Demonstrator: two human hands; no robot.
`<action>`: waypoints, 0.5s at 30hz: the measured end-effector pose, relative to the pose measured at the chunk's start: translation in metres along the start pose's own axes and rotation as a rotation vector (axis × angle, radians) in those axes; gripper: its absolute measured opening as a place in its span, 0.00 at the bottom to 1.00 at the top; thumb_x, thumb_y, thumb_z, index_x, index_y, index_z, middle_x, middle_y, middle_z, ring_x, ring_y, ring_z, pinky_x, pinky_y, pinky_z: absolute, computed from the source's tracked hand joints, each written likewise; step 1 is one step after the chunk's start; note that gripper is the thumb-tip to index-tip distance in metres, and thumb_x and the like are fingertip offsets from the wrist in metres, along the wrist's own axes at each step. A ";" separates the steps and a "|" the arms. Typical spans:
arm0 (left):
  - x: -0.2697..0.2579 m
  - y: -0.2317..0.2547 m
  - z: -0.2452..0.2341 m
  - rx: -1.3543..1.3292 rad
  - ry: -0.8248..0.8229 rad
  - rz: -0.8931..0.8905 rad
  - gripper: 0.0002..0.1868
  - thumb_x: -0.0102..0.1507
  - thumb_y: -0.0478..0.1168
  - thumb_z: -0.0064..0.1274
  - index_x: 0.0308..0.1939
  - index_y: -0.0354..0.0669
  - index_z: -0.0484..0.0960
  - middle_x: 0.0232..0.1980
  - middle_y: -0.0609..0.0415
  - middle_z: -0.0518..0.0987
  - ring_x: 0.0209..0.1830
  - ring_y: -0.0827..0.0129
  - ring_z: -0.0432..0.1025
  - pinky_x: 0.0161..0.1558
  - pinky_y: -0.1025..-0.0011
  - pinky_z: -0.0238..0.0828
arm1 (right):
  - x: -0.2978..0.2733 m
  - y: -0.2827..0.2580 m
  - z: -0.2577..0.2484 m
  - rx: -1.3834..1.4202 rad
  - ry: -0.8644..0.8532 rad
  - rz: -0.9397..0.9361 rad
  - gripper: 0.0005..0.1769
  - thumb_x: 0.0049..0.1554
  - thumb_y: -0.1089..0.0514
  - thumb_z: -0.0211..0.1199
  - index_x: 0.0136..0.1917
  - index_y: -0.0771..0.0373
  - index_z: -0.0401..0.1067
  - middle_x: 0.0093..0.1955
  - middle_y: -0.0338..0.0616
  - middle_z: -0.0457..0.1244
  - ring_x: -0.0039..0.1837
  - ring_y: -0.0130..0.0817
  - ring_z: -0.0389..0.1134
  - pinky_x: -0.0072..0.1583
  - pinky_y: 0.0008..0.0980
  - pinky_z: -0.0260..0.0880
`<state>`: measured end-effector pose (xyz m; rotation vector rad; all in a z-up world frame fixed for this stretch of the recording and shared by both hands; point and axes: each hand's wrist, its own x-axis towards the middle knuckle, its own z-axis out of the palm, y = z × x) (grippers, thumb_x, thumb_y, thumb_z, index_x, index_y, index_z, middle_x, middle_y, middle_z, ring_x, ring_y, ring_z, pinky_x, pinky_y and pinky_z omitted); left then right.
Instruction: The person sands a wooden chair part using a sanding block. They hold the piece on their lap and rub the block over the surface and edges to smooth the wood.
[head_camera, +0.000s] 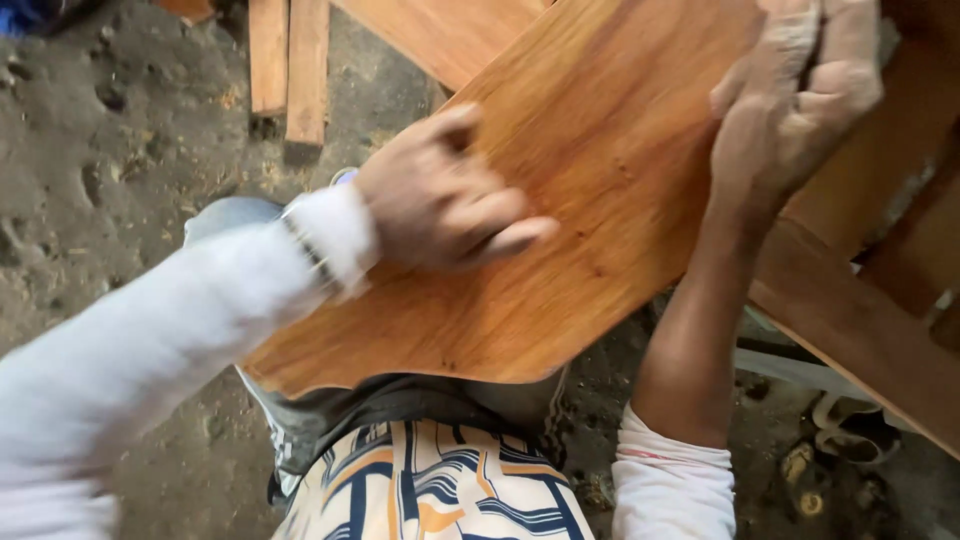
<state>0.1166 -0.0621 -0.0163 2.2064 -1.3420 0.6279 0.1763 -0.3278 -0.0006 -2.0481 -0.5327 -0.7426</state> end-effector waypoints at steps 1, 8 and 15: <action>0.015 -0.011 0.015 0.033 0.039 0.035 0.27 0.78 0.50 0.50 0.23 0.55 0.69 0.19 0.62 0.71 0.14 0.65 0.60 0.57 0.60 0.63 | 0.001 -0.004 0.000 -0.040 0.014 0.075 0.14 0.75 0.63 0.46 0.58 0.75 0.71 0.29 0.49 0.56 0.28 0.34 0.59 0.36 0.34 0.61; 0.056 -0.036 0.042 0.092 0.186 -0.011 0.27 0.80 0.47 0.46 0.23 0.55 0.69 0.17 0.65 0.73 0.11 0.66 0.59 0.48 0.64 0.63 | -0.003 -0.003 -0.004 -0.137 0.041 0.137 0.12 0.74 0.59 0.50 0.57 0.68 0.72 0.24 0.45 0.59 0.27 0.32 0.59 0.44 0.31 0.66; -0.046 0.056 -0.041 -0.228 0.031 -0.025 0.20 0.72 0.42 0.53 0.25 0.47 0.68 0.20 0.54 0.64 0.18 0.59 0.56 0.43 0.59 0.52 | -0.005 0.004 -0.001 0.143 0.041 0.188 0.16 0.75 0.56 0.48 0.53 0.71 0.68 0.27 0.48 0.55 0.28 0.33 0.58 0.35 0.32 0.58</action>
